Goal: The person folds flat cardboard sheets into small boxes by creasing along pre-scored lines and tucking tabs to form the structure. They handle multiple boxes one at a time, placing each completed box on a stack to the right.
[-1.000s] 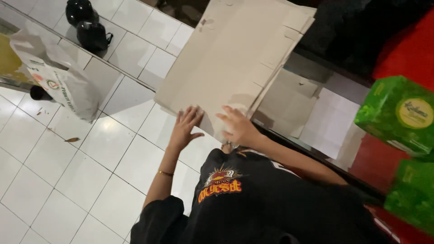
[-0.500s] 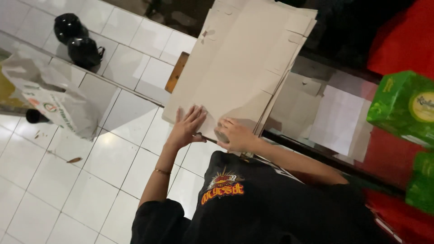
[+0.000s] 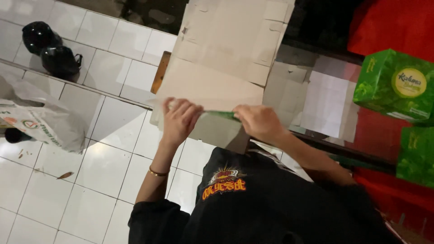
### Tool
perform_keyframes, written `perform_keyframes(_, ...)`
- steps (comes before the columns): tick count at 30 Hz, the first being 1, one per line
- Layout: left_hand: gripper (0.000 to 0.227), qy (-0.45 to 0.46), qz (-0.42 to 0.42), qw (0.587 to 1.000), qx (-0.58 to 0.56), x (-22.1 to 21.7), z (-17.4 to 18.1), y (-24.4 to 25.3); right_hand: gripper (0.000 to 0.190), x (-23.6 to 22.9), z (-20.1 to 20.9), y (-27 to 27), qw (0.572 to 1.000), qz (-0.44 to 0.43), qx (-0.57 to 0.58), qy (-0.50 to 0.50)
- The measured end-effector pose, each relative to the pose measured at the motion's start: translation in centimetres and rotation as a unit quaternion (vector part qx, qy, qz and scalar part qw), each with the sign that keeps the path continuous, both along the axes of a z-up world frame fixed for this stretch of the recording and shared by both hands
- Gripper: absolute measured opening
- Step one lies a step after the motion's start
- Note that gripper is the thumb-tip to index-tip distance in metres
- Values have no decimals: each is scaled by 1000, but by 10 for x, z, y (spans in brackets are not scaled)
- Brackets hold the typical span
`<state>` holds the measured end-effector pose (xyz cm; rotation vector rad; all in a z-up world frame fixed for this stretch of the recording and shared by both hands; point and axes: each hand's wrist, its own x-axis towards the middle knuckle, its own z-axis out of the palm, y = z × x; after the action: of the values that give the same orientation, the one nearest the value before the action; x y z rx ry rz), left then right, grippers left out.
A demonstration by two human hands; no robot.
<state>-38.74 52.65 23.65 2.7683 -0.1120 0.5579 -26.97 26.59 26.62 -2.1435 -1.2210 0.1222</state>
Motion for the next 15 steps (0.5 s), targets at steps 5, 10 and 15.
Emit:
perform_keyframes(5,75,-271,104,955,-64,10,-58,-24,12,36,-31,-27,989,-68,100,-88)
perform_keyframes(10,94,-222,136,959,-111,27,-129,-44,15,103,-43,-97,955,-231,153,-102)
perform_keyframes(15,74,158,99,982,-33,49,-128,-82,15,171,-13,-187,895,-328,222,-204)
